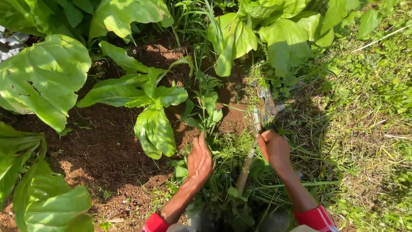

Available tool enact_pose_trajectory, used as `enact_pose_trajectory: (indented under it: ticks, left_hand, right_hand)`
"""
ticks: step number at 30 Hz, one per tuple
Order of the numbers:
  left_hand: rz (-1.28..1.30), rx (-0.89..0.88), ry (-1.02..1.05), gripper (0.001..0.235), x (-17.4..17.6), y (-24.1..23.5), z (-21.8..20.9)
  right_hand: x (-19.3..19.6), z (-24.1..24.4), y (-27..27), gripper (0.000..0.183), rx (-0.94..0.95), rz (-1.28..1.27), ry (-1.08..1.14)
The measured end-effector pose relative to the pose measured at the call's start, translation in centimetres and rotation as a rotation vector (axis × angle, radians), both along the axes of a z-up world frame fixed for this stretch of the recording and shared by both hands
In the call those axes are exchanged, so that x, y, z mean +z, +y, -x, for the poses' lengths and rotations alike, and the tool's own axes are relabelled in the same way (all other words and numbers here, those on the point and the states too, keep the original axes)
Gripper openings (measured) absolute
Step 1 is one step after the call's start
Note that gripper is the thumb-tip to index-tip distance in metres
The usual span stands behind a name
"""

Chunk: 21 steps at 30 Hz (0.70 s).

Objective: The person is weeding a field, using a sickle to cut weeds and their hands to pull them out from around crop plants.

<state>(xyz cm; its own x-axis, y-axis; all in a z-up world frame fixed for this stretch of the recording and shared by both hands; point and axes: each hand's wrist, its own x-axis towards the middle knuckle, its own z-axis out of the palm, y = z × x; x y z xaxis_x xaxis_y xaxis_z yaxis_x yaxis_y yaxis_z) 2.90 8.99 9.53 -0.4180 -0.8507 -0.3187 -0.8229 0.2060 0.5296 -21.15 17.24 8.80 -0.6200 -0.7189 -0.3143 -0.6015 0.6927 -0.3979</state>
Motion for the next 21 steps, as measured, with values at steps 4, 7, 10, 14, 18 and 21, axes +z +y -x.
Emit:
enact_pose_trajectory:
  ticks: [4, 7, 10, 14, 18, 21]
  left_hand:
    - [0.33, -0.159, 0.024, 0.073, -2.3, -0.2, 0.7]
    - [0.485, -0.354, -0.004, 0.085, -1.8, -1.2, 1.6]
    - [0.513, -0.56, 0.031, 0.071, 1.3, -3.0, 1.8]
    - [0.591, -0.74, -0.51, 0.072, -0.6, -5.5, 0.7]
    - [0.979, -0.55, -0.457, 0.06, -3.7, -4.1, -1.0]
    - [0.649, -0.628, -0.094, 0.07, -5.3, -4.4, -1.9]
  right_hand:
    - [2.8, -2.8, 1.6, 0.037, 0.088, -0.298, -0.432]
    - [-1.3, -3.4, 2.7, 0.048, 0.094, -0.448, -0.455]
    - [-9.5, -2.3, 5.6, 0.059, 0.034, -0.333, -0.483]
    - [-5.1, -4.1, 5.8, 0.059, -0.282, 0.144, -0.817]
    - [0.2, -6.0, 4.3, 0.062, -0.382, 0.259, -0.866]
    - [6.6, -6.5, 2.9, 0.069, -0.482, 0.094, -0.973]
